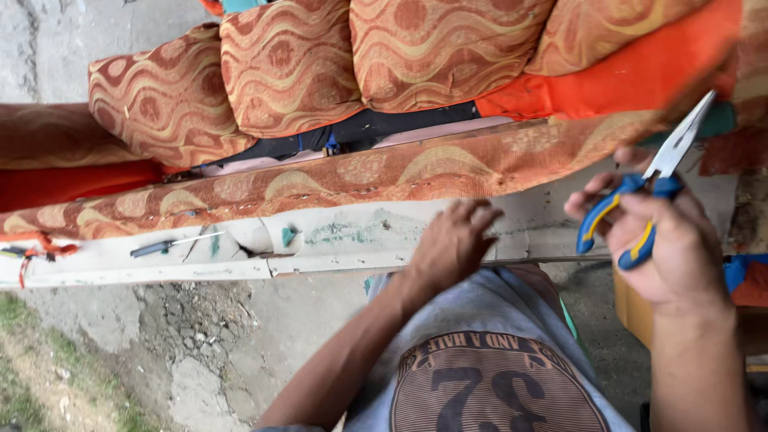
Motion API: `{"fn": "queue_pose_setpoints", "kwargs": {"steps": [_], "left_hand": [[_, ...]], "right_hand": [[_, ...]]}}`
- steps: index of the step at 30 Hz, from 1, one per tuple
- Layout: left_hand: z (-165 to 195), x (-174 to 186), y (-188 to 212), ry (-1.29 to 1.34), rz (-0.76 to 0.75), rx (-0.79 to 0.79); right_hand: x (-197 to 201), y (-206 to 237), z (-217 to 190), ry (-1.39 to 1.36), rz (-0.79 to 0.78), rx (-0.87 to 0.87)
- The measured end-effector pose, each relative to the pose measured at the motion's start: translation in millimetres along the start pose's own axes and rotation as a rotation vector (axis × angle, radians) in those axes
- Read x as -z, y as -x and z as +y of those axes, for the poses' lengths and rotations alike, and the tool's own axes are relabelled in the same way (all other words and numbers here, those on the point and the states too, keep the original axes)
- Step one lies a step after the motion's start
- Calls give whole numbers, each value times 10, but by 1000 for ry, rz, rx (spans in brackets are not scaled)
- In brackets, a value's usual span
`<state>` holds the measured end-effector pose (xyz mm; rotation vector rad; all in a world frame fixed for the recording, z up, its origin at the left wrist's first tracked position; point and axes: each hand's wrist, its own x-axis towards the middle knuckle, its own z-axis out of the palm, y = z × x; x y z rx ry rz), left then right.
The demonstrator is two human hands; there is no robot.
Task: The person uses a hammer and a metal tool to pry and remove staples from the wooden frame of a sofa. They then use pliers to pull out remaining staples and trim loose fabric from the edge of the sofa frame.
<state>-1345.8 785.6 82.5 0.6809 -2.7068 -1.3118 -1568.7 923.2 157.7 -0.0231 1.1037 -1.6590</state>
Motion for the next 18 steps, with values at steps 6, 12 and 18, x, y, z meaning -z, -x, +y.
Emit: {"fn": "queue_pose_setpoints", "kwargs": {"steps": [6,12,18], "left_hand": [[-106,-235,630,772,96,536],[-493,-42,690,941,245,680],[-460,369,488,279,312,295]], "right_hand": [[-211,25,412,88,-99,-270],[-446,-32,1059,98,-76,-404],[-401,73,1536,464,5,-326]]}}
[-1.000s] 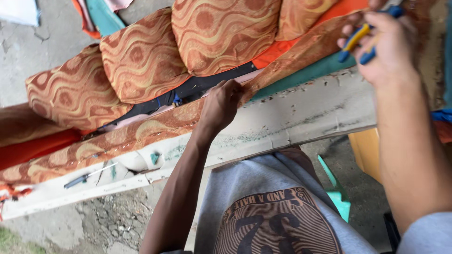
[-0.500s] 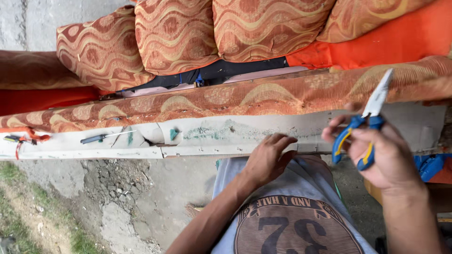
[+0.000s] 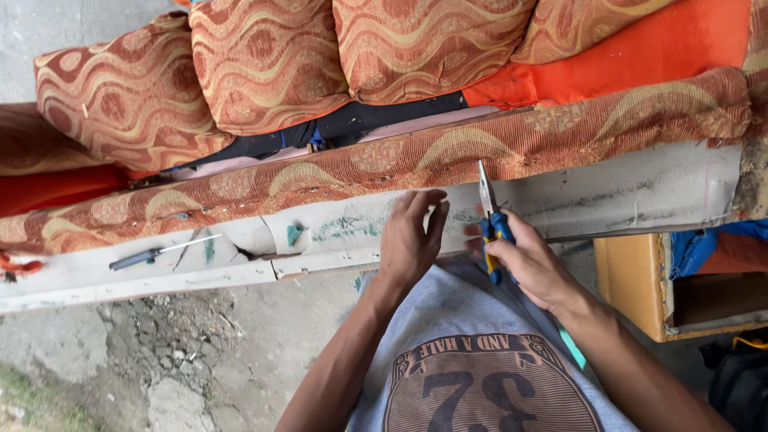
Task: The person uses a hammer and a metal tool to pry and remove staples from the wooden frame of a sofa. They then use pliers to pull out remaining staples and trim loose fabric from the edge of the sofa frame.
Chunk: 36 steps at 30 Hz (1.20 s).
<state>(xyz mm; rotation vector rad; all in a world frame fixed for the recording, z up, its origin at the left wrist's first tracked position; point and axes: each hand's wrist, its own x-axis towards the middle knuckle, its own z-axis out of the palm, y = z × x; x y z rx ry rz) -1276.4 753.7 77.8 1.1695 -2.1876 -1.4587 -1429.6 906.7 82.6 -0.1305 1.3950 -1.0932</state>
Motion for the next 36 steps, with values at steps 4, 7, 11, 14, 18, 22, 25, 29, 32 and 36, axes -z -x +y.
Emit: {"fn": "queue_pose_setpoints", "kwargs": {"steps": [4,7,11,14,18,22,25,29,32,36], "left_hand": [[-1,158,-401,-384,150,-393],[-44,173,-779,-373,80,-510],[-46,86,-1174,-414,-240,-412],[-41,50,-1320,-399,-424,-301],[-53,32,-1343,-417,-436,-285],[-82,15,-1323,-394,-393,-337],[-92,-5,-1326,-396,-366,-354],[-92,-27,-1342,-405,-390,-342],[-98,-31,-1347,-394,-374,-362],[-114,-28,-1359,-421,-407,-334]], "right_hand": [[129,-22,11,575,152,198],[176,40,-108,1089,322,377],[12,183,-254,1379,464,371],[-145,177,-330,1424,484,257],[-272,162,-290,1492,532,315],[-296,110,-186,1567,574,221],[-302,67,-137,1589,585,181],[-334,11,-136,1621,591,218],[-375,3,-137,1541,577,192],[-401,11,-81,1407,579,211]]}}
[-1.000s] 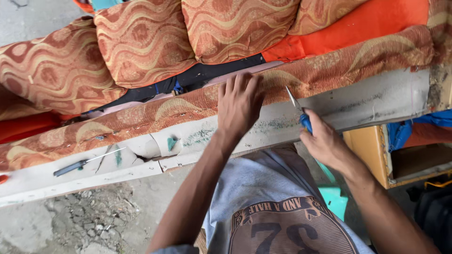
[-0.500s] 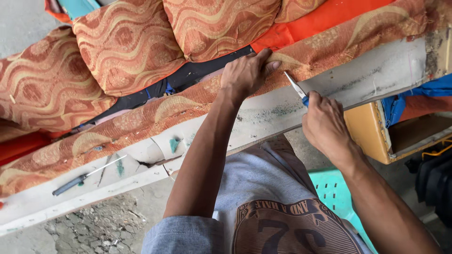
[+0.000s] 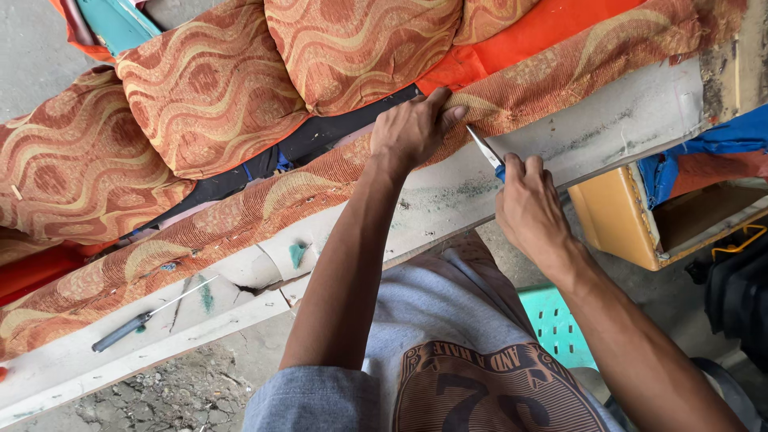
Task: The person uses a hammer and a metal tool to pry and remove staples from the wooden frame of a sofa. They then use pliers to pull out remaining staples and trim loose fabric from the edge of the sofa frame.
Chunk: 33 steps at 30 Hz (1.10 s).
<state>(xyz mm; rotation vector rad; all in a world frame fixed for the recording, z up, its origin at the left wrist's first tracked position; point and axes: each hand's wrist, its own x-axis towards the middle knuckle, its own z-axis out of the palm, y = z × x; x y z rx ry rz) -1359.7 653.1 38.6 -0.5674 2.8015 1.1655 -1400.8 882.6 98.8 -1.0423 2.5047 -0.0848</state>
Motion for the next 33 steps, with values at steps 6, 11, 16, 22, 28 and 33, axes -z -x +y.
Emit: {"fn": "queue_pose_setpoints", "kwargs": {"steps": [6,11,16,22,28,33], "left_hand": [[-4,0,2,16,9,-12],[4,21,22,8,-19,4],[15,74,23,41,29,-18],[1,72,65,7,-3,0],[62,156,64,74,196,-108],[380,119,611,286,632,-15]], "right_hand": [[-153,-61,132,-245,78,36],[-212,-148,212,-791,-212,-209],[-266,-156,243,-1766,-563,-403],[-731,-125,207,-2590,-778,-167],[-1105,-64,-121,-3334,-1068,182],[-1014,-113,-114,-3203,-1001,-17]]}}
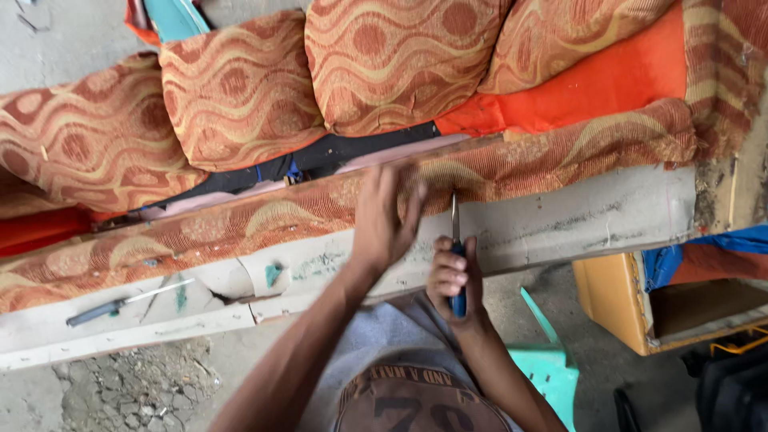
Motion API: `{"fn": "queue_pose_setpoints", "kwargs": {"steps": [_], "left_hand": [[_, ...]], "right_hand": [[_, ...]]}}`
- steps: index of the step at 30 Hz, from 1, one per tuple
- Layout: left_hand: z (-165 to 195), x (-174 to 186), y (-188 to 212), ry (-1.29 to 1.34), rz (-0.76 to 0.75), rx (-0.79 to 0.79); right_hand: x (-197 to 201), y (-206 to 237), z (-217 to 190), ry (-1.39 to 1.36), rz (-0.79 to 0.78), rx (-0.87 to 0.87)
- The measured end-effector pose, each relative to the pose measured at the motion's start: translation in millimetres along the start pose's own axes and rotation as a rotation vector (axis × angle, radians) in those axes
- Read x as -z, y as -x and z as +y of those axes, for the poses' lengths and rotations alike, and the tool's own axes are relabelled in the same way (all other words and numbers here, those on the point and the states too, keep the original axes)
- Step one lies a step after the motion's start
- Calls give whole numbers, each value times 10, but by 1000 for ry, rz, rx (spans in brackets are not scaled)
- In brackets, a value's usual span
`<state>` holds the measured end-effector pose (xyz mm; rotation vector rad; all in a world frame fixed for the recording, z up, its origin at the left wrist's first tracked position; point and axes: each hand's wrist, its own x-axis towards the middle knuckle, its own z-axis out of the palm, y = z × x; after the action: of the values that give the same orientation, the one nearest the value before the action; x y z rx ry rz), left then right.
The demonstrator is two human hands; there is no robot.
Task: The person uses a hammer and a metal tool to pry and remove staples from the wooden frame of a sofa. They then use pliers to pull out remaining staples and trim loose fabric from the edge of the sofa frame.
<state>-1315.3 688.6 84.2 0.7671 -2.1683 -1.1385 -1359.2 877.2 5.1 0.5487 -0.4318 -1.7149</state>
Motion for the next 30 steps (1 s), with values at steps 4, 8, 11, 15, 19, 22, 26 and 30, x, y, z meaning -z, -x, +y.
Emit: {"fn": "queue_pose_setpoints", "kwargs": {"steps": [4,8,11,15,19,22,26,30], "left_hand": [[176,-129,518,188,-520,575],[168,-527,703,838,-594,943],[100,-772,783,1253,-556,1021],[12,-976,858,1293,-464,921],[84,-1082,794,1010,-323,966],[147,-962,653,692,-407,1083],[193,-714,475,375,-467,760],[175,-637,454,267,-516,809]], "right_hand": [[-337,276,-168,623,566,157],[-641,352,-308,1201,724,293],[-873,394,-296,1626,804,354],[-1175,558,-222,2113,885,163],[-1122,566,-161,2169,918,-16],[-957,535,-165,1577,908,-18],[-652,544,-156,933,677,39],[-204,535,-36,271,273,35]]}}
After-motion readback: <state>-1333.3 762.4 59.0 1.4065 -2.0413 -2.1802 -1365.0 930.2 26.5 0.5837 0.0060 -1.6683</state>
